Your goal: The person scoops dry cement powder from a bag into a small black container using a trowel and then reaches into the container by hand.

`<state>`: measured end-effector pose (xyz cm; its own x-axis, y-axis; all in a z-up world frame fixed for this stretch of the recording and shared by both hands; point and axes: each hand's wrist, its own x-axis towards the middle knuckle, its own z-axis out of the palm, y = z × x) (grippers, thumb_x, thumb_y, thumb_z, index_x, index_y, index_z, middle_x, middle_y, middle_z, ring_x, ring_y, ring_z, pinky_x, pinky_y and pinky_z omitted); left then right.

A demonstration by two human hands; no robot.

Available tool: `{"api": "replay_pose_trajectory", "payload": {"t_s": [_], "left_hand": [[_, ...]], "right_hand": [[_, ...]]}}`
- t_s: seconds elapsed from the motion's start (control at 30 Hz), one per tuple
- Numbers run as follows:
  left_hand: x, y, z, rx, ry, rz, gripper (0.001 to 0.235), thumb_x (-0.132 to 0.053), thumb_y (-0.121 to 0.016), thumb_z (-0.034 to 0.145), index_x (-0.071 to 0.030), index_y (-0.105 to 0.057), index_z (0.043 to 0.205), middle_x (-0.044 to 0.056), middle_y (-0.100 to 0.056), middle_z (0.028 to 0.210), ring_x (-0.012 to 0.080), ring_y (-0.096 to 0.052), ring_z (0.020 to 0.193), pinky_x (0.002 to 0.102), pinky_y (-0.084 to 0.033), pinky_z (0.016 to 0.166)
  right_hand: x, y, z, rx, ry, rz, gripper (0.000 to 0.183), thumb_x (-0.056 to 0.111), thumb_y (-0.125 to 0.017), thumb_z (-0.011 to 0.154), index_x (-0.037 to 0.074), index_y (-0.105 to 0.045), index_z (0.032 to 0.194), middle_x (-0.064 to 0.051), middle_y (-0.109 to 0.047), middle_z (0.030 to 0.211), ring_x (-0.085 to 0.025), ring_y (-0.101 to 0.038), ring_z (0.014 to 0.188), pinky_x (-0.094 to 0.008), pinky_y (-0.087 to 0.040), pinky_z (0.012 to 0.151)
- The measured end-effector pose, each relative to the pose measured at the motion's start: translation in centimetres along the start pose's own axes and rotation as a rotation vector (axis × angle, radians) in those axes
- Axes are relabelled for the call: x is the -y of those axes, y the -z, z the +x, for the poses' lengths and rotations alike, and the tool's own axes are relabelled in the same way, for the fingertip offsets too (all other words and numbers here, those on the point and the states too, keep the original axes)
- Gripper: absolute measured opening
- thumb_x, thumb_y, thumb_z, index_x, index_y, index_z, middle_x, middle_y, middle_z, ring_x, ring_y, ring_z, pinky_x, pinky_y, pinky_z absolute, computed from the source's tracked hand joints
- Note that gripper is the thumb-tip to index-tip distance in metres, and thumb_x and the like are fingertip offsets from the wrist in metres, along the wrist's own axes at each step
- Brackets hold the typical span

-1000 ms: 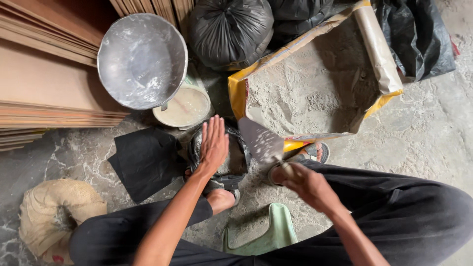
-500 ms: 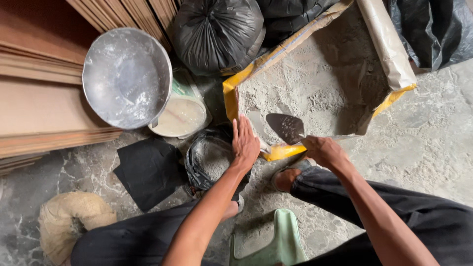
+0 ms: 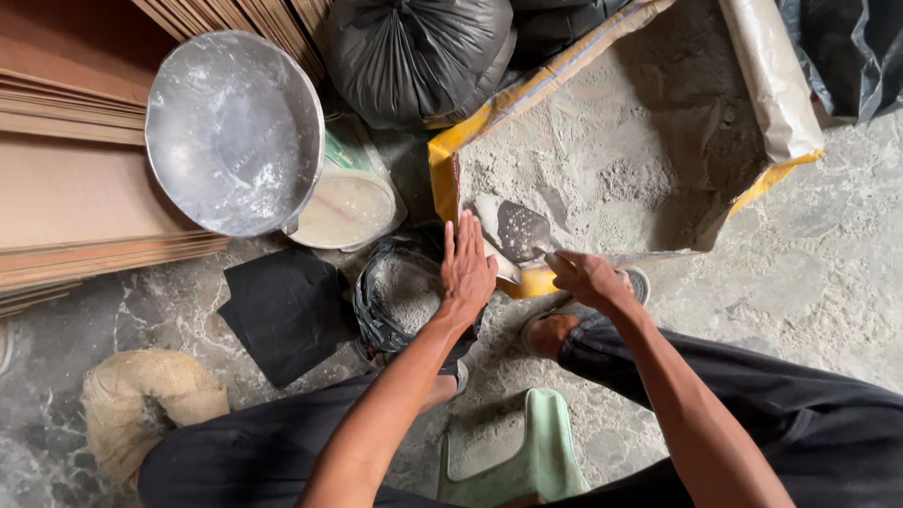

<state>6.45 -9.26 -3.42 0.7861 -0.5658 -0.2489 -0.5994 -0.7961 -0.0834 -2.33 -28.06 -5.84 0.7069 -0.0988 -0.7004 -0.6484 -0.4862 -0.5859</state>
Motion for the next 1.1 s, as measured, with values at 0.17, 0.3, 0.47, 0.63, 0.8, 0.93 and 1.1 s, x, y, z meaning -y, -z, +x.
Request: {"api": "replay_pose_trajectory", "payload": {"t_s": [0.17, 0.3, 0.47, 0.63, 0.8, 0.93, 1.1], "left_hand": [[0.3, 0.2, -0.4, -0.03, -0.005, -0.04, 0.066, -0.033, -0.045, 0.083, 0.006, -0.031, 0.134, 0.019, -0.026, 0.145, 0.0257, -0.015, 0.138, 0.044, 0.0, 0.116], [0.5, -0.1, -0.5, -0.034, -0.029, -0.055, 0.063, -0.034, -0.041, 0.086, 0.004, -0.033, 0.135, 0.017, -0.027, 0.145, 0.025, -0.015, 0.139, 0.044, 0.002, 0.115], [0.5, 0.1, -2.0, -0.153, -0.098, -0.167, 0.057, -0.034, -0.039, 0.09, 0.002, -0.037, 0.134, 0.018, -0.034, 0.142, 0.0258, -0.023, 0.136, 0.044, -0.003, 0.114], [1.4, 0.7, -6.8, -0.25, -0.054, -0.181, 0.057, -0.03, -0.043, 0.087, 0.0, -0.034, 0.135, 0.015, -0.03, 0.144, 0.025, -0.025, 0.135, 0.042, -0.011, 0.114], [5.2, -2.5, -11.9, -0.232, 0.216, -0.273, 0.049, -0.022, -0.039, 0.092, 0.005, -0.036, 0.133, 0.022, -0.036, 0.139, 0.0318, -0.029, 0.132, 0.045, -0.013, 0.111], [8.2, -3.7, -14.4, -0.229, 0.292, -0.148, 0.052, -0.025, -0.036, 0.091, 0.002, -0.033, 0.135, 0.018, -0.032, 0.142, 0.0282, -0.027, 0.134, 0.042, -0.011, 0.112], [9.5, -3.8, -15.0, -0.217, 0.316, -0.117, 0.054, -0.027, -0.042, 0.087, -0.003, -0.037, 0.135, 0.014, -0.036, 0.141, 0.0254, -0.03, 0.132, 0.042, -0.012, 0.112]], "right_hand": [[1.1, 1.4, -2.3, -0.071, -0.005, -0.012, 0.053, 0.032, -0.064, 0.074, 0.022, -0.052, 0.125, -0.022, -0.064, 0.09, -0.038, -0.061, 0.092, -0.048, -0.048, 0.081], [1.9, 3.3, -4.8, -0.15, -0.033, -0.007, 0.054, 0.031, -0.067, 0.074, 0.023, -0.054, 0.126, -0.022, -0.064, 0.088, -0.039, -0.063, 0.088, -0.048, -0.05, 0.078], [3.7, 4.8, -9.3, -0.145, -0.077, -0.023, 0.056, 0.033, -0.066, 0.073, 0.025, -0.053, 0.126, -0.022, -0.064, 0.08, -0.037, -0.065, 0.078, -0.048, -0.048, 0.079], [5.6, 3.7, -12.8, -0.075, -0.097, -0.069, 0.058, 0.034, -0.065, 0.073, 0.029, -0.05, 0.129, -0.028, -0.064, 0.085, -0.045, -0.061, 0.086, -0.05, -0.047, 0.08], [8.9, 0.9, -13.6, 0.033, -0.029, -0.087, 0.054, 0.031, -0.065, 0.07, 0.027, -0.054, 0.123, -0.027, -0.065, 0.091, -0.041, -0.061, 0.092, -0.049, -0.048, 0.08], [4.0, -6.5, -8.3, -0.021, 0.883, -0.743, 0.011, 0.019, -0.052, 0.076, 0.022, -0.061, 0.082, -0.003, -0.064, 0.087, -0.023, -0.063, 0.092, -0.04, -0.054, 0.058], [10.5, -8.0, -12.4, 0.05, 0.185, -0.589, 0.063, 0.009, -0.043, 0.08, 0.028, -0.03, 0.139, -0.019, -0.05, 0.118, -0.035, -0.058, 0.102, -0.045, -0.054, 0.071]]}}
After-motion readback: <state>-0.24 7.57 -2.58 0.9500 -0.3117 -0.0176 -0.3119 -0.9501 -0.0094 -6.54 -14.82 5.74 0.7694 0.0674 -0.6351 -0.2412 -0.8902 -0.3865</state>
